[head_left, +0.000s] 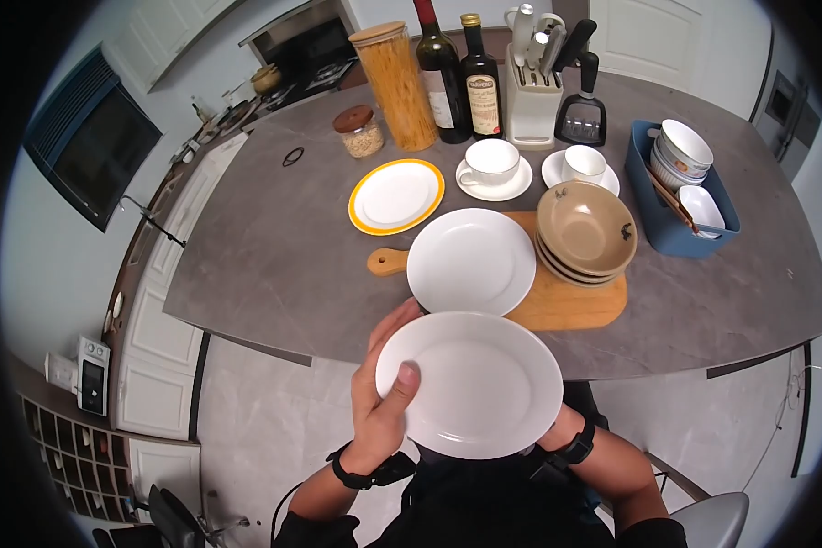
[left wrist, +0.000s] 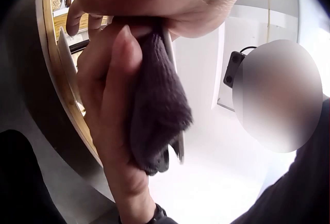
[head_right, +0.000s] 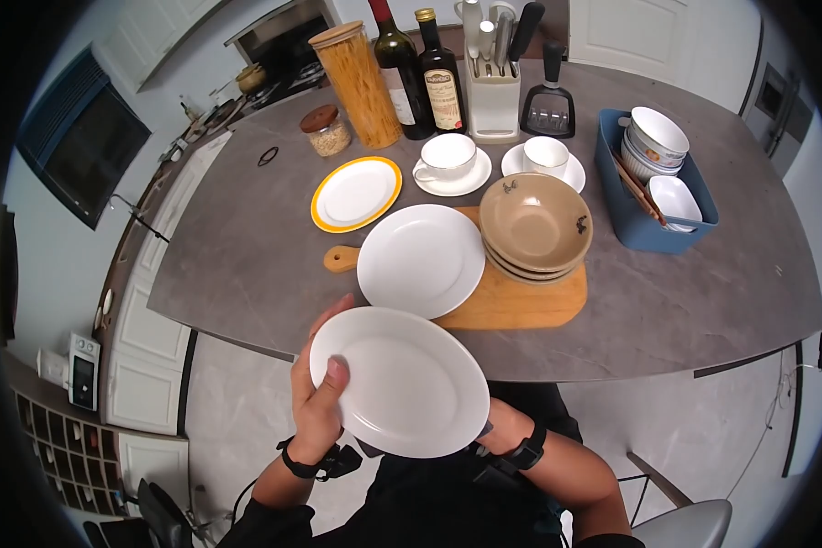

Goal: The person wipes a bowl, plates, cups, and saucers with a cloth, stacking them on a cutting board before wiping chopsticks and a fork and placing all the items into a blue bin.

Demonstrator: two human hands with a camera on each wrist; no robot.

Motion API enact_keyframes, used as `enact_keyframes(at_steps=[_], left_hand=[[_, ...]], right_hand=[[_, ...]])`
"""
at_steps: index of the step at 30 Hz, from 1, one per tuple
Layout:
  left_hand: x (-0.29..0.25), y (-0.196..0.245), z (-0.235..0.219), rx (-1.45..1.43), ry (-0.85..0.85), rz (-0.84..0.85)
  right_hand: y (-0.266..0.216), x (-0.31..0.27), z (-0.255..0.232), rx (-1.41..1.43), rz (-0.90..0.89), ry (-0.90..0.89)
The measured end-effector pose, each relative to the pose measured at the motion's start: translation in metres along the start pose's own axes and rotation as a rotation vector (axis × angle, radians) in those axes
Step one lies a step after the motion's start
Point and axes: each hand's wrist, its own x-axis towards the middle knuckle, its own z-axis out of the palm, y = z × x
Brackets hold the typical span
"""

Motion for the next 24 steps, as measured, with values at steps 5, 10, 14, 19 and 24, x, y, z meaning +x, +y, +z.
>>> enact_keyframes(at_steps=[5,10,14,19,24], left_hand=[[-0.001,0.007,-0.012,-0.169,0.141,-0.175],[0.017,0.013,-0.027,-0.278,0.29,-0.185],[0.004,0.012,-0.012,-0.183,0.202,-0.223],[0.024,0.008,-0.011,-0.186,0.248,-0.174],[0.054,0.026,-0.018,-0.229,0.309,-0.144]], right_hand=[[0.008,-0.016,0.001,-0.075,0.16,-0.073],[-0.028,-0.057,-0.031,0.337,0.379,0.209],[-0.051,-0.024,0.003,0.45,-0.035,0.242],[-0.015,-0.025,0.023,0.482,0.079,0.099],[-0.009,-0.034,0.009,0.727,0.176,0.164]])
